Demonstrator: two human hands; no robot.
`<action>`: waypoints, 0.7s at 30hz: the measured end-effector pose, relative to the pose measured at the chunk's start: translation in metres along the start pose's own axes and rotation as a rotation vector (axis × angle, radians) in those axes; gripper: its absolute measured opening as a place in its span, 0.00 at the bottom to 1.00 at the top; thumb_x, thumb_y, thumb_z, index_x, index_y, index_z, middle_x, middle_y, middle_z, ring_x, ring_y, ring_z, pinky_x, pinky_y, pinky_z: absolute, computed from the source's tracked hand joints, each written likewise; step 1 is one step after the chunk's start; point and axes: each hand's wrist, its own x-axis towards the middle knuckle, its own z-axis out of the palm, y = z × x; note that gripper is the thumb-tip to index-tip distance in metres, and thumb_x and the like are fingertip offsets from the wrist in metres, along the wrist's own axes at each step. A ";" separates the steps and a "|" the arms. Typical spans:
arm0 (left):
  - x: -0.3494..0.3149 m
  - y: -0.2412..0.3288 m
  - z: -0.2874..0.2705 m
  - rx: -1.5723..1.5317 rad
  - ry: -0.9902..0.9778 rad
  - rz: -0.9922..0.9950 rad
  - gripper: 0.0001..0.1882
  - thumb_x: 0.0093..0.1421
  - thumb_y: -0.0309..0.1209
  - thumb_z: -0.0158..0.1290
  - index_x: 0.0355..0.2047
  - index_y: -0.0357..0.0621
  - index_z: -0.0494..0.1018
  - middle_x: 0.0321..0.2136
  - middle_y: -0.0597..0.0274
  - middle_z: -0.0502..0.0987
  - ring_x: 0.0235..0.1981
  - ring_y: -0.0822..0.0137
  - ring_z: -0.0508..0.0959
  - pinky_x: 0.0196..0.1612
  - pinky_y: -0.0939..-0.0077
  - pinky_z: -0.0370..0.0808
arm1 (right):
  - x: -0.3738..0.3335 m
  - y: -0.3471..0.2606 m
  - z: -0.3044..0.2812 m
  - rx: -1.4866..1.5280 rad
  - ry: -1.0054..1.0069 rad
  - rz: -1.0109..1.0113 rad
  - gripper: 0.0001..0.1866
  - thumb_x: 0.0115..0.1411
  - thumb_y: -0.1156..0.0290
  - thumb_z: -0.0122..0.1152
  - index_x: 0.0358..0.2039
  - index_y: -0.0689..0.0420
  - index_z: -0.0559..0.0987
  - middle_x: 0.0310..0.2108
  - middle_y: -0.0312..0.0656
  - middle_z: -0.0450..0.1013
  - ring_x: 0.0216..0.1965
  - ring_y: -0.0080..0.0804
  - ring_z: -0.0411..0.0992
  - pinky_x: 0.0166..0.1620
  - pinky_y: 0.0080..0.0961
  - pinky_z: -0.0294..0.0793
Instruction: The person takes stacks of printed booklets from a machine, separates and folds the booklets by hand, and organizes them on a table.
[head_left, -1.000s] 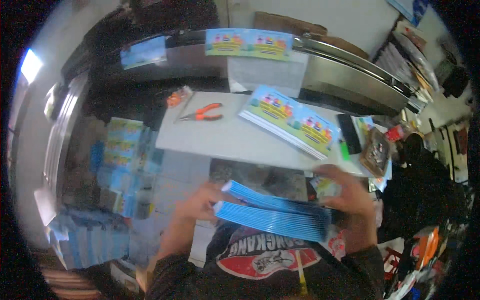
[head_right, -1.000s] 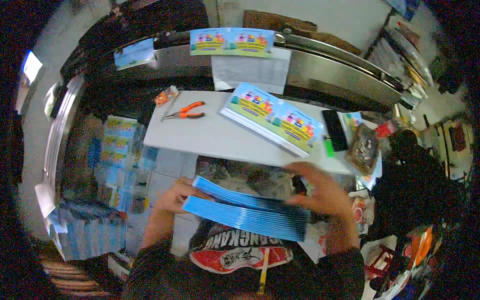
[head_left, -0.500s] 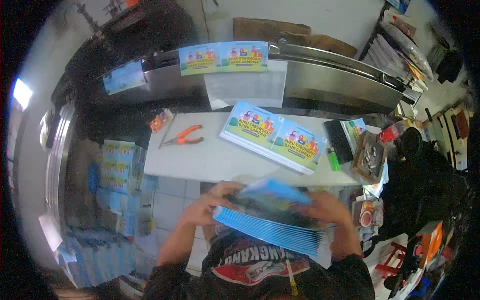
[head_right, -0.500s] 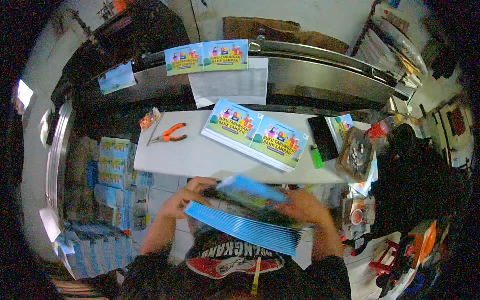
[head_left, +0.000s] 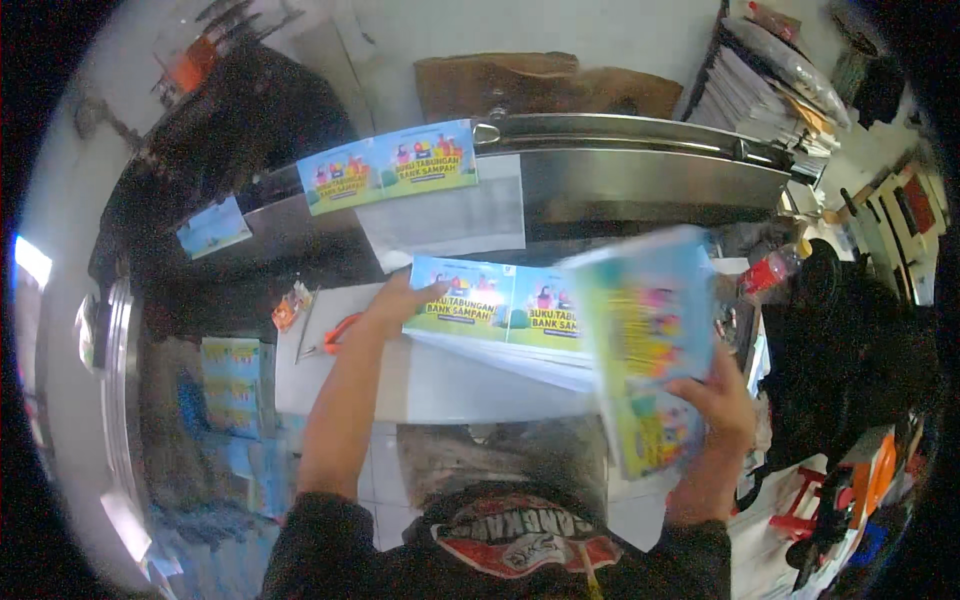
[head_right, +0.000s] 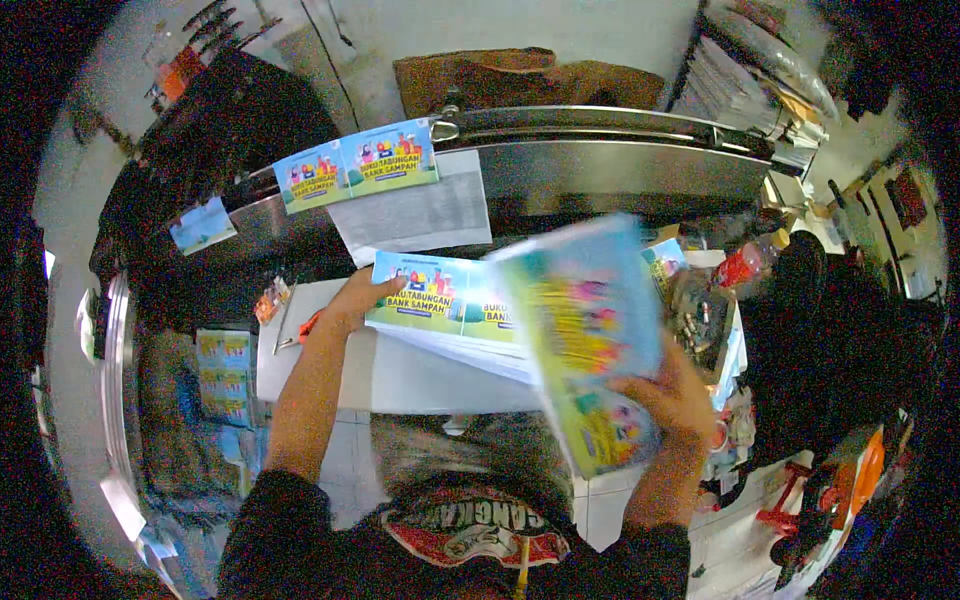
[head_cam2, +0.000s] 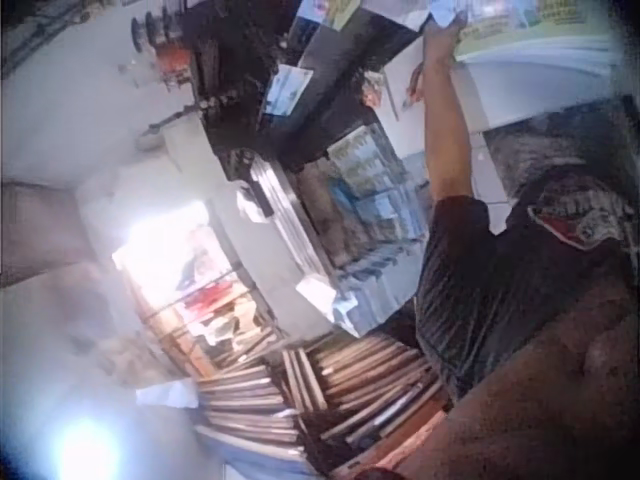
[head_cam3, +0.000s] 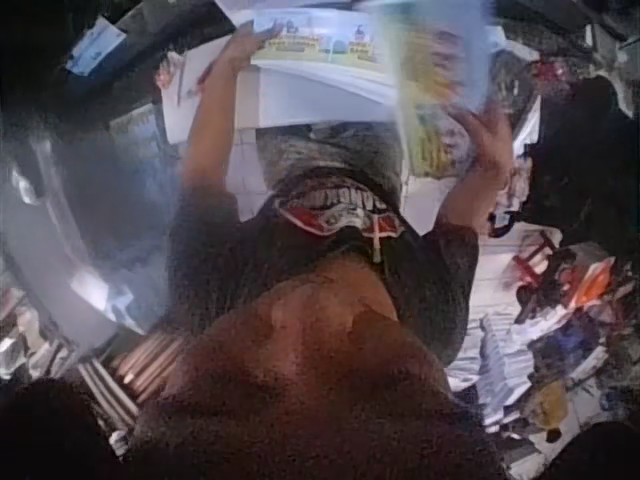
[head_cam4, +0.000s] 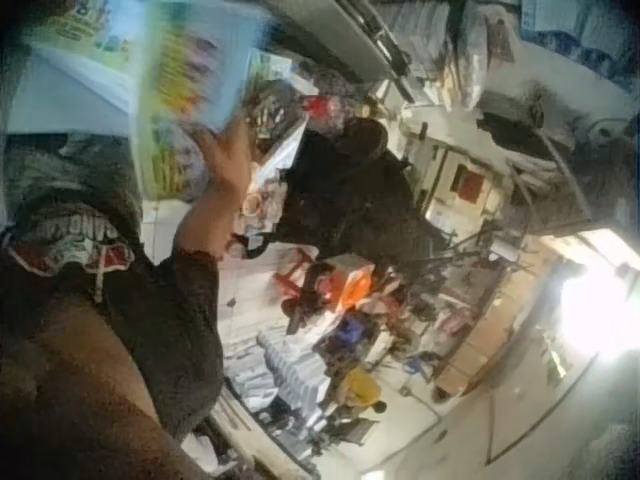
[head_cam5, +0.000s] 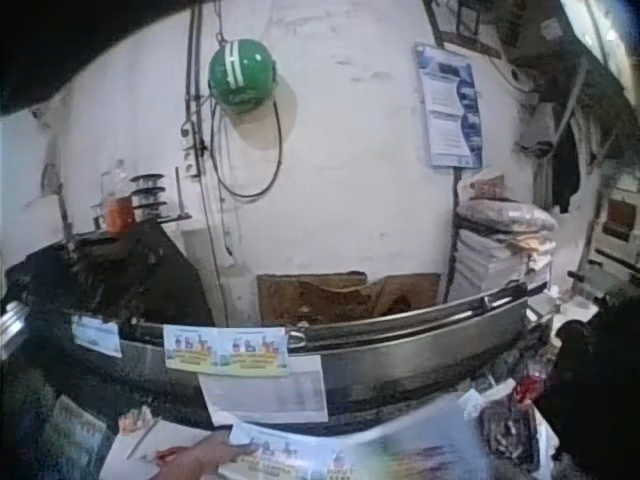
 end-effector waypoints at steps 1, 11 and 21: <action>-0.001 -0.001 -0.001 -0.026 -0.001 0.018 0.23 0.56 0.36 0.60 0.49 0.37 0.72 0.43 0.59 0.78 0.41 0.69 0.76 0.46 0.71 0.72 | 0.032 -0.006 0.017 -0.045 -0.221 -0.008 0.38 0.45 0.74 0.70 0.58 0.61 0.66 0.49 0.45 0.72 0.49 0.35 0.72 0.53 0.35 0.71; -0.008 -0.031 -0.024 -0.041 0.294 0.111 0.35 0.61 0.53 0.48 0.55 0.33 0.65 0.46 0.43 0.75 0.52 0.56 0.73 0.56 0.64 0.67 | 0.201 0.030 0.138 -1.312 -0.580 -0.373 0.47 0.35 0.48 0.75 0.52 0.63 0.68 0.46 0.55 0.71 0.50 0.51 0.69 0.53 0.44 0.69; -0.081 -0.059 0.044 0.158 0.506 0.380 0.38 0.52 0.38 0.63 0.56 0.31 0.60 0.50 0.39 0.68 0.51 0.49 0.70 0.53 0.59 0.68 | 0.240 0.048 0.157 -1.093 -1.079 0.191 0.35 0.32 0.47 0.77 0.41 0.53 0.82 0.37 0.45 0.80 0.38 0.40 0.78 0.44 0.34 0.74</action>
